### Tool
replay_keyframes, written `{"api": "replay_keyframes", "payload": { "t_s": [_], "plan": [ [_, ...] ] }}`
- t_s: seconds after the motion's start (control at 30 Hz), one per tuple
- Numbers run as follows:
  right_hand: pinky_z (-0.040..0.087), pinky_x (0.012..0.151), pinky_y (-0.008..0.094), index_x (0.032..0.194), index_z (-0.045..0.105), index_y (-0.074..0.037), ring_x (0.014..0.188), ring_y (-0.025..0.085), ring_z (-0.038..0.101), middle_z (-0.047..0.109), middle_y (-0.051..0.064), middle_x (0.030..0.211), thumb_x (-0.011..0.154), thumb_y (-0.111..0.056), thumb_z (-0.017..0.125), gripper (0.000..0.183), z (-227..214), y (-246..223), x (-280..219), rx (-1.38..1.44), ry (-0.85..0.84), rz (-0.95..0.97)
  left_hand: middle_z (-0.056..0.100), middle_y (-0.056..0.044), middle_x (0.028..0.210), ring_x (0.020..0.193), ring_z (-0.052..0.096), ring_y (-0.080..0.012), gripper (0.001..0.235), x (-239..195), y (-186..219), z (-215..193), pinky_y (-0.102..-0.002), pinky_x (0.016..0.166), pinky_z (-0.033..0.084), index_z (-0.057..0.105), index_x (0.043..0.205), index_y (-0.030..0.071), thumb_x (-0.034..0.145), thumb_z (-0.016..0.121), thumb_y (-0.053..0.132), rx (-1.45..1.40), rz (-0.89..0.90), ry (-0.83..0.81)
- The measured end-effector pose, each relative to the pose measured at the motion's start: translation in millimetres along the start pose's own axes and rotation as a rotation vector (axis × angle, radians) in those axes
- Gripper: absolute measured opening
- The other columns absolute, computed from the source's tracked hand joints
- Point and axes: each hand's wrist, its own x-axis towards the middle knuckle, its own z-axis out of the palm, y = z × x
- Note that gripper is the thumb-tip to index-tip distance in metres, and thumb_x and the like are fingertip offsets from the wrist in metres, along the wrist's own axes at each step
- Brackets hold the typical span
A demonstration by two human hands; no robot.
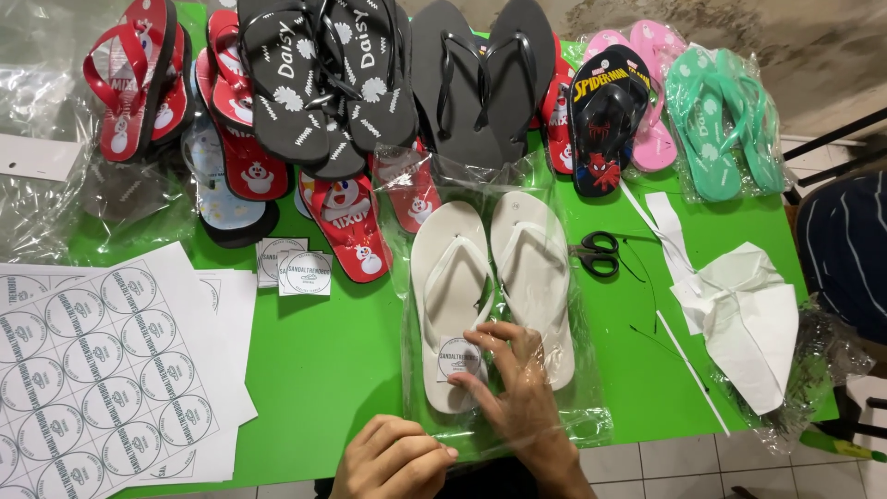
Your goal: Cleaning excess material from flip-flop soles and packaging them into plastic bags.
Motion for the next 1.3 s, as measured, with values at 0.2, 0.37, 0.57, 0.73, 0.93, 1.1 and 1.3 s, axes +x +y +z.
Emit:
{"api": "replay_keyframes", "payload": {
  "t_s": [0.2, 0.37, 0.57, 0.73, 0.93, 1.1, 1.3],
  "plan": [
    [0.05, 0.1, 0.042, 0.118, 0.072, -0.016, 0.114, 0.026, 0.052, 0.06, 0.008, 0.122, 0.091, -0.03, 0.073, 0.031, -15, -10, 3, -0.045, -0.081, -0.12, 0.07, -0.003, 0.084, 0.073, 0.063, -0.0184, 0.006, 2, 1, -2, -0.028, 0.063, 0.053, 0.073, 0.095, 0.008, 0.095, 0.07, 0.013, -0.026, -0.029, -0.008],
    [0.048, 0.102, 0.044, 0.13, 0.066, -0.013, 0.117, 0.028, 0.05, 0.06, 0.008, 0.128, 0.092, -0.021, 0.07, 0.039, -18, -12, 0, 0.014, -0.153, -0.142, 0.069, -0.003, 0.082, 0.073, 0.063, -0.0183, 0.009, 8, 5, -5, -0.028, 0.062, 0.053, 0.072, 0.091, 0.007, 0.095, 0.069, 0.014, -0.039, -0.063, 0.002],
    [0.033, 0.118, 0.061, 0.153, 0.042, -0.015, 0.144, 0.038, 0.037, 0.039, 0.017, 0.158, 0.092, -0.005, 0.07, 0.067, -65, -22, -19, 0.227, -0.486, -0.235, 0.069, -0.003, 0.081, 0.072, 0.064, -0.0189, 0.011, 10, 7, -14, -0.027, 0.06, 0.052, 0.068, 0.085, 0.007, 0.091, 0.075, 0.013, -0.032, -0.08, 0.004],
    [0.05, 0.096, 0.045, 0.131, 0.061, -0.005, 0.117, 0.034, 0.066, 0.065, 0.018, 0.132, 0.111, -0.034, 0.052, 0.037, -122, -10, -26, 0.632, -0.664, -0.353, 0.069, -0.002, 0.078, 0.072, 0.063, -0.0182, 0.017, 6, 1, -23, -0.026, 0.06, 0.054, 0.065, 0.076, 0.009, 0.088, 0.076, 0.012, 0.01, -0.056, -0.007],
    [0.063, 0.091, 0.031, 0.111, 0.073, -0.01, 0.097, 0.017, 0.075, 0.079, 0.007, 0.104, 0.091, -0.02, 0.068, 0.023, -130, 45, -62, 0.227, -0.016, 0.053, 0.069, -0.006, 0.098, 0.09, 0.065, -0.0222, 0.018, -27, -12, -41, -0.033, 0.073, 0.059, 0.072, 0.099, 0.013, 0.092, 0.078, 0.029, 0.01, -0.015, -0.183],
    [0.055, 0.102, 0.036, 0.118, 0.074, -0.017, 0.115, 0.019, 0.067, 0.071, 0.003, 0.12, 0.089, -0.01, 0.068, 0.031, -129, 65, -71, -0.009, 0.056, 0.277, 0.065, -0.008, 0.094, 0.078, 0.063, -0.021, 0.023, -34, -21, -51, -0.033, 0.068, 0.057, 0.07, 0.109, 0.01, 0.086, 0.069, 0.009, 0.045, -0.143, -0.209],
    [0.059, 0.094, 0.03, 0.111, 0.081, -0.018, 0.111, 0.017, 0.069, 0.07, 0.003, 0.116, 0.081, -0.01, 0.077, 0.031, -116, 78, -87, 0.131, -0.012, 0.231, 0.059, -0.003, 0.085, 0.074, 0.053, -0.0208, 0.019, -45, -26, -48, -0.032, 0.061, 0.046, 0.071, 0.109, 0.014, 0.099, 0.055, 0.01, 0.111, -0.037, -0.228]
  ]
}}
